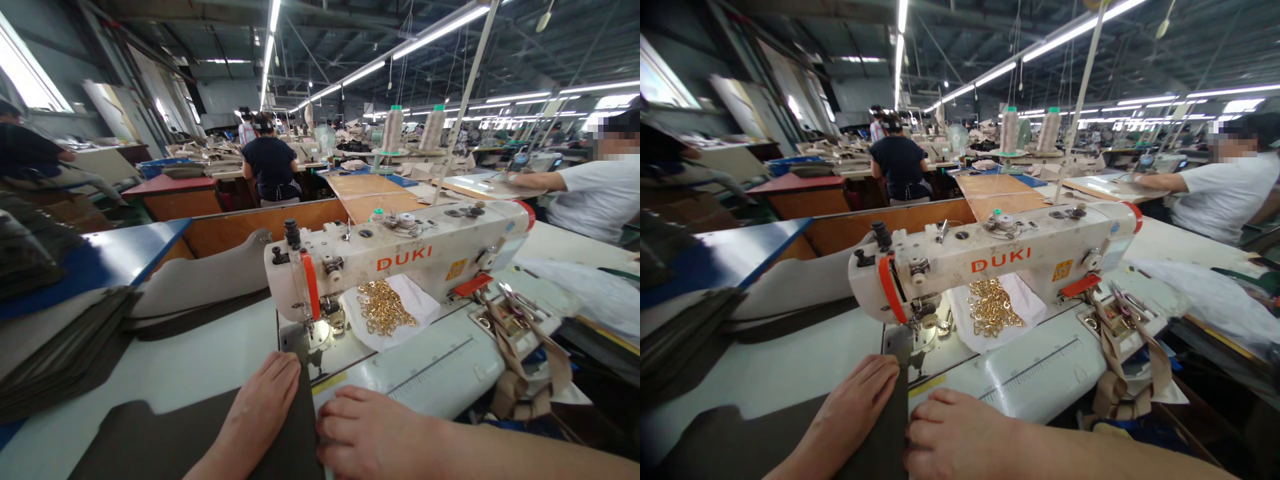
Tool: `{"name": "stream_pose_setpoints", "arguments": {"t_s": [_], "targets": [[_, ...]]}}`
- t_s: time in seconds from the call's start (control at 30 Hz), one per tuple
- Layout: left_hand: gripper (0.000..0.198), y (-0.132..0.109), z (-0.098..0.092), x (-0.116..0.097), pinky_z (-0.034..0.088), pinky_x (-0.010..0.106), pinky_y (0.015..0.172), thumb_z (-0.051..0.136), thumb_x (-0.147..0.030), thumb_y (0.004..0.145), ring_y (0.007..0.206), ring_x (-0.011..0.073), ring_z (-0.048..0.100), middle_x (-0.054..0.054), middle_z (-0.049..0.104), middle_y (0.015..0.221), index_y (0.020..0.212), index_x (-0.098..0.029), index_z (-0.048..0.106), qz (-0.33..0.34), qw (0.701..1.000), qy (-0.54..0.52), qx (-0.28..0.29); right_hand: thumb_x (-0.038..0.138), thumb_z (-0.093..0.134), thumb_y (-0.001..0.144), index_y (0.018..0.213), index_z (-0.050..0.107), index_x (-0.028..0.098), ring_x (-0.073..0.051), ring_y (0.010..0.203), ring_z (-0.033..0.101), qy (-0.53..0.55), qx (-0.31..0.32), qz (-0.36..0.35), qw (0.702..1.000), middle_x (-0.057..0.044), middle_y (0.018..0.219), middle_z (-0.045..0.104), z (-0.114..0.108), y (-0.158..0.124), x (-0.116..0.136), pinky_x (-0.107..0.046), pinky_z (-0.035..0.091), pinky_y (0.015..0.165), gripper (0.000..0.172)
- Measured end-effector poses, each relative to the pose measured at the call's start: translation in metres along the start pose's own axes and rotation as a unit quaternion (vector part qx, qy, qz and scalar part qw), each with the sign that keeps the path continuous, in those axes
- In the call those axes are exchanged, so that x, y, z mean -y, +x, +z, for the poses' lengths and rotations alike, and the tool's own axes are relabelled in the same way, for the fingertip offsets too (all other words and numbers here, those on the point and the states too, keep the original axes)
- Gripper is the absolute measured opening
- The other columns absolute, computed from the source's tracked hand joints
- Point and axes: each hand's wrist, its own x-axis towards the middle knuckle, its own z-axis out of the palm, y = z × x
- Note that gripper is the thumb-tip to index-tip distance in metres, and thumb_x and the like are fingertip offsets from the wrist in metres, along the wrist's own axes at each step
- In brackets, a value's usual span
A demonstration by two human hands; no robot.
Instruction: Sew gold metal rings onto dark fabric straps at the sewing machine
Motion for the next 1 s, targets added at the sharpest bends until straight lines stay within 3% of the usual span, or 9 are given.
{"name": "stream_pose_setpoints", "arguments": {"t_s": [0.1,0.17,0.33,0.47,0.7,1.0], "targets": [[0.029,-0.003,0.003,0.000,0.053,0.035,0.084,0.037,-0.010,0.088,0.085,0.0202,0.063,0.005,0.068,0.086,0.089,-0.021,0.064,-0.001,1.000,0.005,0.014,0.030,0.040,0.097,0.113,0.057,0.021,-0.017,0.108,0.051,-0.043,-0.055,-0.030,0.997,-0.002,0.115,0.063,0.013,-0.009,0.005,-0.032,0.038,0.094,0.024],[0.030,-0.005,0.004,0.000,0.052,0.037,0.084,0.037,-0.007,0.087,0.086,0.0215,0.062,0.006,0.068,0.088,0.089,-0.020,0.065,0.012,0.999,0.029,0.018,0.029,0.036,0.099,0.119,0.053,0.022,-0.018,0.115,0.048,-0.064,-0.088,-0.006,0.994,-0.004,0.125,0.058,0.023,-0.009,0.008,-0.034,0.037,0.096,0.027],[0.034,-0.005,0.002,-0.001,0.053,0.038,0.081,0.035,0.000,0.084,0.085,0.0242,0.061,0.010,0.068,0.086,0.084,-0.015,0.066,0.084,0.989,0.120,0.024,0.044,0.048,0.090,0.117,0.053,0.017,-0.023,0.115,0.048,-0.002,-0.059,0.056,0.997,-0.009,0.123,0.059,0.030,0.016,0.005,-0.037,0.036,0.101,0.039],[0.035,-0.001,-0.003,-0.002,0.053,0.036,0.078,0.034,0.001,0.083,0.080,0.0222,0.061,0.008,0.067,0.082,0.082,-0.014,0.066,0.094,0.989,0.109,0.027,0.030,0.048,0.092,0.117,0.054,0.013,-0.023,0.115,0.047,0.022,-0.066,0.131,0.989,-0.011,0.123,0.058,0.028,0.032,-0.003,-0.039,0.036,0.101,0.031],[0.040,0.007,-0.010,-0.009,0.053,0.031,0.077,0.031,0.002,0.085,0.078,0.0188,0.062,0.006,0.069,0.079,0.079,-0.015,0.066,0.073,0.992,0.101,0.002,0.022,0.044,0.094,0.118,0.054,0.008,-0.023,0.116,0.047,0.019,-0.091,0.123,0.988,-0.014,0.122,0.058,0.038,0.035,-0.007,-0.035,0.042,0.097,0.029],[0.041,0.011,-0.009,-0.011,0.053,0.031,0.075,0.029,-0.002,0.091,0.077,0.0185,0.062,0.007,0.068,0.076,0.076,-0.013,0.065,0.082,0.992,0.089,-0.031,0.024,0.045,0.093,0.121,0.053,0.009,-0.023,0.120,0.045,0.052,-0.086,0.134,0.986,-0.013,0.129,0.055,0.033,0.033,-0.006,-0.034,0.038,0.103,0.033]]}}
